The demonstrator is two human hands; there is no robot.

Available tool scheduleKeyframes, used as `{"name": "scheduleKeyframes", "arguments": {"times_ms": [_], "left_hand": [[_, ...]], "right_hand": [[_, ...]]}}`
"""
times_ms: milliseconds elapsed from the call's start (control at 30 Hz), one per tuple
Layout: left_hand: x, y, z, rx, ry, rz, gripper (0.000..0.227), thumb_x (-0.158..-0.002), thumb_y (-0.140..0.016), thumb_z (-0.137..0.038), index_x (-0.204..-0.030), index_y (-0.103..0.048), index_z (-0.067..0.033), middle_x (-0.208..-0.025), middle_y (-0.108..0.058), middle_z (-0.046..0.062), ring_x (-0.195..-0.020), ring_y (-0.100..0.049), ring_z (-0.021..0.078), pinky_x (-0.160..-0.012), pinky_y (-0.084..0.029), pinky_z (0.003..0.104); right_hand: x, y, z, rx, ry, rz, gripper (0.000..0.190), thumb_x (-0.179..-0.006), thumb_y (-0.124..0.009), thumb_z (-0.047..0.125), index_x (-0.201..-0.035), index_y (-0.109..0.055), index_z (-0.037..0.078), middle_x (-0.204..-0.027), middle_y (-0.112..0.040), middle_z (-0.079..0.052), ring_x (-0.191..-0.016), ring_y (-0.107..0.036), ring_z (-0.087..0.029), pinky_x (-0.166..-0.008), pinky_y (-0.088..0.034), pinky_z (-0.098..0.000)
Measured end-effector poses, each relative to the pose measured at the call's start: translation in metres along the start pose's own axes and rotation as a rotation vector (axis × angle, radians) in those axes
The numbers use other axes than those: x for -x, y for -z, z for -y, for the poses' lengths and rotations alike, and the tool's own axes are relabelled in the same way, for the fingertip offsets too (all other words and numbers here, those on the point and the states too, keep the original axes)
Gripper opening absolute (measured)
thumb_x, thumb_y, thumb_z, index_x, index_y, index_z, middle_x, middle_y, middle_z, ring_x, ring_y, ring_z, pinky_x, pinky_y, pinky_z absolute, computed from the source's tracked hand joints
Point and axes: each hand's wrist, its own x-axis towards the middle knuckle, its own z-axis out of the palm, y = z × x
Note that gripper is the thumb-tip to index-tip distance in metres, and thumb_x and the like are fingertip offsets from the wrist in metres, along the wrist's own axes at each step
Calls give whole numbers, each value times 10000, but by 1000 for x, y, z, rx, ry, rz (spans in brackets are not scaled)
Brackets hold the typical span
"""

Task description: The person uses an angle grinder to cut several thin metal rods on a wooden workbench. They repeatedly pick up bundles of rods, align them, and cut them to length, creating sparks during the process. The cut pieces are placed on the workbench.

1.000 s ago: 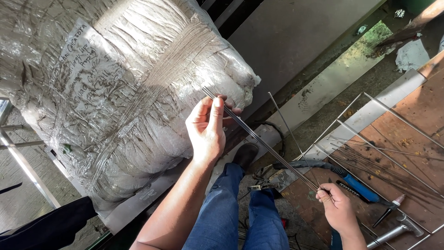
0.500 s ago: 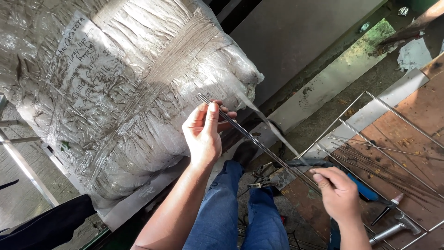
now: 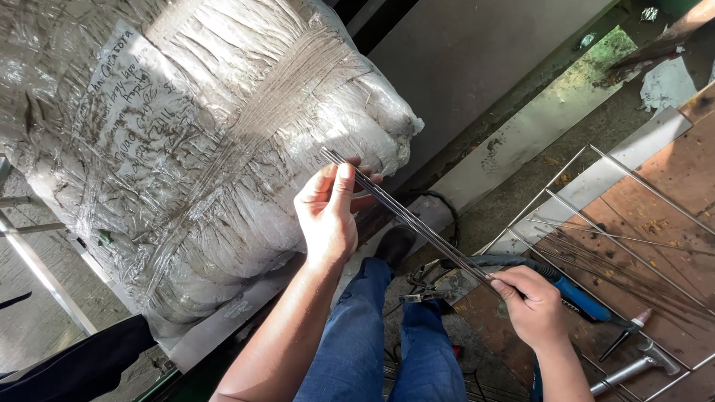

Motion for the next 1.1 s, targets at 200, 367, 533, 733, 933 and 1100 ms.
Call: {"name": "scheduleKeyframes", "arguments": {"times_ms": [200, 367, 533, 733, 933, 1100], "left_hand": [[-1, -2, -2, -2, 14, 25, 222, -991, -683, -193, -1070, -730, 10, -925, -764, 152, -804, -793, 279, -592, -682, 393], [0, -3, -3, 12, -15, 42, 212, -992, -689, -196, -1049, -730, 5, -913, -761, 162, -778, -785, 276, -573, -669, 370], [-1, -6, -2, 32, 20, 3, 187, -984, -687, -169, -1027, -727, 9, -882, -749, 170, -754, -775, 278, -570, -662, 381], [-4, -2, 1, 51, 14, -7, 192, -969, -707, -153, -1029, -734, 27, -881, -754, 176, -751, -781, 303, -552, -669, 406], [-4, -3, 0, 46, 37, -18, 176, -972, -704, -155, -1018, -736, 12, -886, -755, 168, -757, -783, 288, -542, -665, 397], [-4, -6, 0, 57, 35, -17, 199, -962, -716, -168, -1031, -741, 18, -887, -754, 177, -759, -782, 304, -558, -672, 418]], "right_hand": [[-5, -9, 4, -27, 39, -11, 188, -882, -740, 104, -1052, -788, 38, -961, -772, -91, -866, -733, -206, -773, -615, -305], [-10, -7, 2, -25, 25, 15, 193, -887, -735, 107, -1062, -792, 50, -958, -758, -76, -877, -721, -192, -763, -618, -291], [-10, -5, -7, 21, -21, 11, 213, -888, -743, 157, -1079, -800, 82, -985, -758, -73, -933, -704, -206, -785, -615, -319], [-27, 5, 19, -33, -509, 247, 269, -864, -755, 186, -1109, -845, 119, -1113, -852, -47, -1095, -778, -180, -991, -619, -331], [-46, 14, 40, -263, -829, 379, 301, -935, -663, -45, -1201, -802, -34, -1039, -874, -203, -938, -828, -288, -852, -670, -371], [-55, 21, 48, -192, -823, 397, 242, -933, -679, -43, -1111, -843, -59, -969, -878, -206, -855, -794, -285, -854, -658, -384]]}}
